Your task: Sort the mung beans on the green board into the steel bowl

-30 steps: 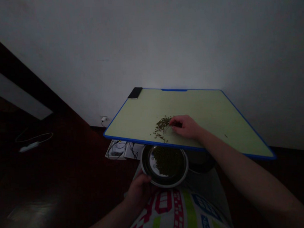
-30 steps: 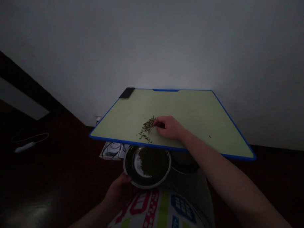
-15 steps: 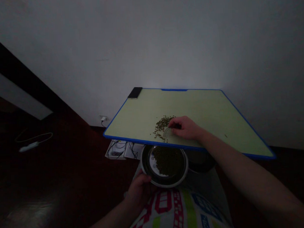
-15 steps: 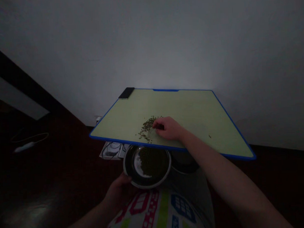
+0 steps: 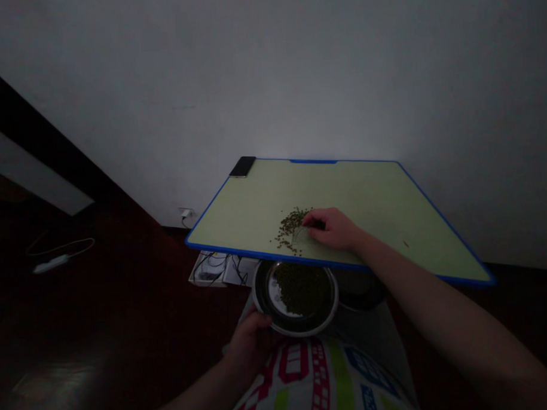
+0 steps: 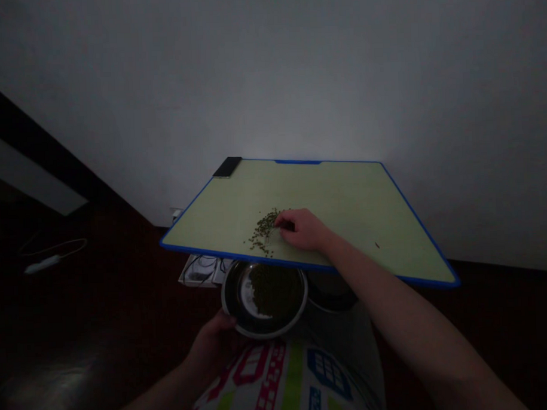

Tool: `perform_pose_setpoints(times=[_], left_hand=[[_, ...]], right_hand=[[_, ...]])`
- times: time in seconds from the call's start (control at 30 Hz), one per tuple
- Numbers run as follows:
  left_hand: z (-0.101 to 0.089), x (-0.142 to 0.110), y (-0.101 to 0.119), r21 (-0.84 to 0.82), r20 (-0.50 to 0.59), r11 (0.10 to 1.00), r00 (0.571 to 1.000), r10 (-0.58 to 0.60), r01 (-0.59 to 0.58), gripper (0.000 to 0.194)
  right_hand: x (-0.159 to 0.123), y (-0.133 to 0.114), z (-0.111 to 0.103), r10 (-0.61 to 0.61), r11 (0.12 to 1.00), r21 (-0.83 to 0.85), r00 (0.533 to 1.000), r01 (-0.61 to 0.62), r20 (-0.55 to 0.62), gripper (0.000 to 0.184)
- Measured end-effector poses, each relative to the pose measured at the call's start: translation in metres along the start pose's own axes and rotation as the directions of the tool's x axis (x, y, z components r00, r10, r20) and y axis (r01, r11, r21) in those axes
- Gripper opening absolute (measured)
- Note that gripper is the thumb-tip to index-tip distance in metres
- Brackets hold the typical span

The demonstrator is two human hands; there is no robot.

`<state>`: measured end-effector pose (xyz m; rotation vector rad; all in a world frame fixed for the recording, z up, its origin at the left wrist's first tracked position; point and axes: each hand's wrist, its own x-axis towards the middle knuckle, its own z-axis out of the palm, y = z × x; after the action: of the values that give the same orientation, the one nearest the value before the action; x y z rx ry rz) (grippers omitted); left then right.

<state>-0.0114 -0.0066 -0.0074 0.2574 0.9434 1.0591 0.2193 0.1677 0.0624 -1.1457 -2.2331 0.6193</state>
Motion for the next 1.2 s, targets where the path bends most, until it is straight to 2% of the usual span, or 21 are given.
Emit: perform_pose_setpoints(times=[0.3, 0.57, 0.8, 0.97, 1.2], left_hand=[[0.0011, 0.0005, 0.0, -0.027, -0.014, 1.0, 1.0, -0.005, 0.005, 0.065], [0.0001, 0.0029, -0.0004, -0.017, -0.012, 1.0, 1.0, 0.001, -0.002, 0.048], [0.0051, -0.0009, 0.003, -0.02, -0.016, 1.0, 1.0, -0.002, 0.002, 0.058], [-0.0011, 0.002, -0.0007, -0.022, 0.026, 1.0, 1.0, 0.001, 0.0, 0.048], [-0.0038, 0.0027, -0.0024, -0.008, 0.012, 1.0, 1.0, -0.006, 0.006, 0.061]], right_hand=[[0.0002, 0.001, 0.0014, -0.001, 1.0, 0.013, 1.0, 0.001, 0.003, 0.02], [-0.0008, 0.0025, 0.0038, -0.025, 0.999, 0.037, 0.999, 0.025, 0.02, 0.02], [-0.0005, 0.0008, 0.005, -0.023, 0.999, 0.025, 1.0, 0.022, 0.012, 0.02], [0.0007, -0.0031, 0.005, -0.034, 0.999, 0.041, 0.999, 0.033, 0.022, 0.021], [0.0011, -0.0048, 0.0069, -0.032, 0.999, 0.044, 0.999, 0.03, 0.044, 0.023]])
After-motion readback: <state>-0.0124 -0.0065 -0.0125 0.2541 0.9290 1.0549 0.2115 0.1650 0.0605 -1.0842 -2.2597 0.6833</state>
